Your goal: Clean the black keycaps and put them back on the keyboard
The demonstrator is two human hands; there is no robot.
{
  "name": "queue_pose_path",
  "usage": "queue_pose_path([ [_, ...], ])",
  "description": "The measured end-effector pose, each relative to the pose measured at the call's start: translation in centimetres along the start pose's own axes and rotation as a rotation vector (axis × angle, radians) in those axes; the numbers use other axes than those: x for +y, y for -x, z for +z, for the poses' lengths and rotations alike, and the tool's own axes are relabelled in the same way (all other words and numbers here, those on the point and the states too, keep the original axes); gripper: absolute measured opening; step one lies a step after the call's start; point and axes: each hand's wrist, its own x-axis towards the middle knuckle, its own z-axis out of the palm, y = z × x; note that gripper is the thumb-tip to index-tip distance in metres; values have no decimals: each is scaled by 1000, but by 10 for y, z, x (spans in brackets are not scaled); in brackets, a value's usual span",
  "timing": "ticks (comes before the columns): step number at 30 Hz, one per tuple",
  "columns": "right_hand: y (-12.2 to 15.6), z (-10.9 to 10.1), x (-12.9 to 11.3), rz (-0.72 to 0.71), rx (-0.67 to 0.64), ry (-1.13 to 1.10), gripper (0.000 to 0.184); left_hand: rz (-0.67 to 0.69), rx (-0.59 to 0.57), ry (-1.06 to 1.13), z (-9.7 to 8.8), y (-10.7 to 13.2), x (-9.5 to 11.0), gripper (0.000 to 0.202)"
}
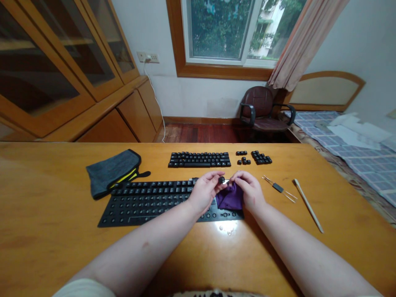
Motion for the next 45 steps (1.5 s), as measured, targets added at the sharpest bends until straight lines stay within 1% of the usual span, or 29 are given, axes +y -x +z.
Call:
queue_pose_path([
  [2, 1, 1, -5, -76, -13, 109, 10, -43, -6, 19, 1, 1, 2, 25],
  [5, 5, 4, -13, -253, -34, 341, 11, -72, -16, 21, 2, 2, 4, 24],
  [8, 8, 8, -16, -374, -66, 484, 24, -81, -35, -18, 2, 2, 2, 23],
  [12, 7, 9, -14, -445, -61, 548, 18, -39, -54, -181, 1, 1, 0, 22],
  [15, 1, 1, -24, -444, -48, 607, 17, 36, -35, -391, 0, 1, 2, 19],
  [17, -4, -11, -40, -396, -60, 689, 18, 143, -1, -597, -1, 2, 4, 17],
  [19, -7, -26, -58, -302, -77, 797, 19, 285, -2, -855, -2, 5, 7, 15],
  [21, -5, -38, -69, -155, -99, 893, 19, 414, -66, -1120, -2, 7, 9, 14],
  [22, -3, -43, -70, -78, -121, 924, 18, 461, -110, -1240, -2, 9, 9, 15],
  [23, -1, -45, -68, -10, -141, 937, 17, 495, -151, -1345, -3, 10, 9, 16],
  [25, 5, -47, -55, 86, -162, 913, 16, 534, -204, -1512, -3, 12, 7, 22],
  [27, 9, -46, -39, 140, -128, 825, 19, 540, -227, -1624, -3, 14, 4, 30],
  [30, 9, -45, -21, 236, -79, 637, 26, 532, -232, -1706, -4, 14, 0, 34],
  [33, 7, -46, -14, 322, -114, 500, 32, 526, -215, -1726, -6, 13, -2, 32],
  [35, 6, -45, -13, 336, -123, 477, 31, 529, -209, -1728, -7, 12, -2, 31],
  [37, 8, -43, -12, 309, -106, 509, 28, 538, -200, -1730, -8, 11, -3, 29],
  [39, 11, -39, -10, 225, -95, 581, 24, 547, -184, -1729, -8, 10, -4, 28],
  [41, 15, -36, -8, 82, -116, 667, 19, 552, -167, -1722, -9, 10, -5, 28],
  [45, 20, -37, -1, -219, -211, 832, 15, 567, -156, -1706, -9, 9, -5, 30],
])
